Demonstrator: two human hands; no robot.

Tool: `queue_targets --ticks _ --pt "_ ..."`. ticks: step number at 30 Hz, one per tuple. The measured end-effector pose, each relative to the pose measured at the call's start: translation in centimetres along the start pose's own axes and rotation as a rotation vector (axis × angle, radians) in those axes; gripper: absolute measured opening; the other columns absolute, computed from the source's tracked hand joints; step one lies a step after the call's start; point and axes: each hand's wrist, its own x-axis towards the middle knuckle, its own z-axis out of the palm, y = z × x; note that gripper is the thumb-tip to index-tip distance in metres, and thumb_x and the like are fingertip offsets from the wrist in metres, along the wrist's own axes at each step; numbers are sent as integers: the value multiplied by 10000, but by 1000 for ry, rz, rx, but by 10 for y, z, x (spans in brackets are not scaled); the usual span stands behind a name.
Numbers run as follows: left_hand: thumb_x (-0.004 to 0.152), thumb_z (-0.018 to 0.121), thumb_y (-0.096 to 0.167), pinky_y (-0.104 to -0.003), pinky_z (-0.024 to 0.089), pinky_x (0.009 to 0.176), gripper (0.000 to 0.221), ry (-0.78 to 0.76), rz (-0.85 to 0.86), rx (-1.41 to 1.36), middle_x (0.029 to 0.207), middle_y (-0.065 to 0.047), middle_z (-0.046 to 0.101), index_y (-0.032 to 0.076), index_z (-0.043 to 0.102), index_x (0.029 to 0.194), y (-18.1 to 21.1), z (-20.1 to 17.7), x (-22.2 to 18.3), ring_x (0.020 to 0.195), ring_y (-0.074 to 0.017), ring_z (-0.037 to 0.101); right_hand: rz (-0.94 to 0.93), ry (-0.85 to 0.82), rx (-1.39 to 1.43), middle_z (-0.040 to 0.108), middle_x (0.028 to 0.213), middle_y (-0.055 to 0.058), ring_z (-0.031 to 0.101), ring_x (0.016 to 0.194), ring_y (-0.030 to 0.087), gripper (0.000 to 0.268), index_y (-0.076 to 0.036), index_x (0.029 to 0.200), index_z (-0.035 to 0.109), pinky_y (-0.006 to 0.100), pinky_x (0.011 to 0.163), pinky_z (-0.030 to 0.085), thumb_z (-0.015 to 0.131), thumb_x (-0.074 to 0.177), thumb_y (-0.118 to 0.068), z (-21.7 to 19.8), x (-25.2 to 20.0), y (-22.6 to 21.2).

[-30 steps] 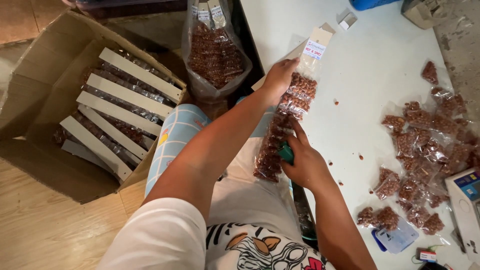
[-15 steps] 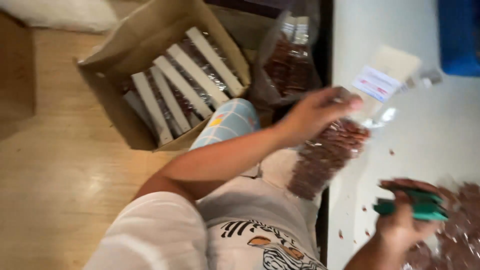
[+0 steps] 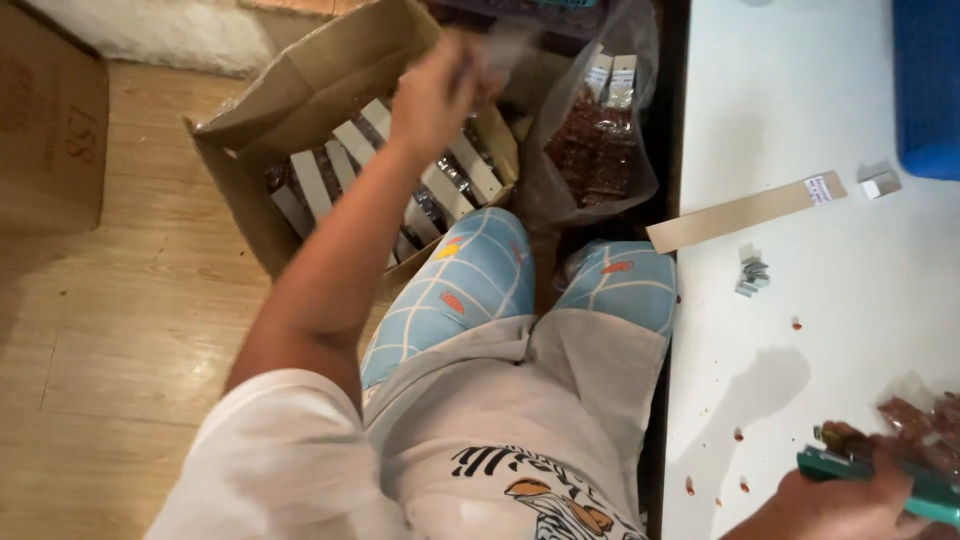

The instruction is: Stapling individual small bags of peanuts onto cardboard strips to create retail display hangers.

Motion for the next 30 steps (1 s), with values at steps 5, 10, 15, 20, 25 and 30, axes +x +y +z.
queue_targets --ticks 5,10,15,20,25,30 --pt "875 621 213 -429 538 661 259 -590 -360 289 860 -53 758 172 751 1096 -72 89 -102 716 -297 695 -433 -275 -963 724 898 99 718 789 227 275 85 1111 679 328 824 599 671 906 268 -81 18 72" --pt "948 624 294 -442 529 683 233 -507 -404 126 891 -82 740 112 646 1091 11 188 -104 763 -330 683 460 -36 -182 676 1066 35 677 781 160 451 -174 1313 428 250 665 547 505 932 57 -97 21 105" --pt "879 692 666 -517 515 1052 703 -806 -735 23 1296 -145 689 153 580 1347 22 269 -90 1221 -361 646 492 -271 -730 756 906 95 692 724 247 272 -190 1114 733 362 697 537 657 866 -109 -146 5 147" --pt "779 723 667 -479 570 919 502 -1002 -553 258 1023 -53 772 268 786 1076 -15 319 -110 1057 -338 706 637 -329 -1241 747 1055 170 711 1060 423 539 -150 1270 597 562 934 536 670 861 -495 -186 1 167" --pt "888 751 360 -262 605 573 362 -986 -800 -59 807 -110 756 83 751 1121 3 319 -99 643 -160 738 646 -293 -1392 669 1162 264 701 1035 497 656 -24 1266 447 598 888 554 568 926 -572 -188 -4 159" --pt "938 729 378 -249 575 521 433 -964 -891 -118 824 -114 743 35 696 1199 1 309 -106 608 -147 698 422 -236 -1519 573 1230 243 623 1146 515 683 17 1283 475 617 899 521 635 928 -543 -179 -15 164"
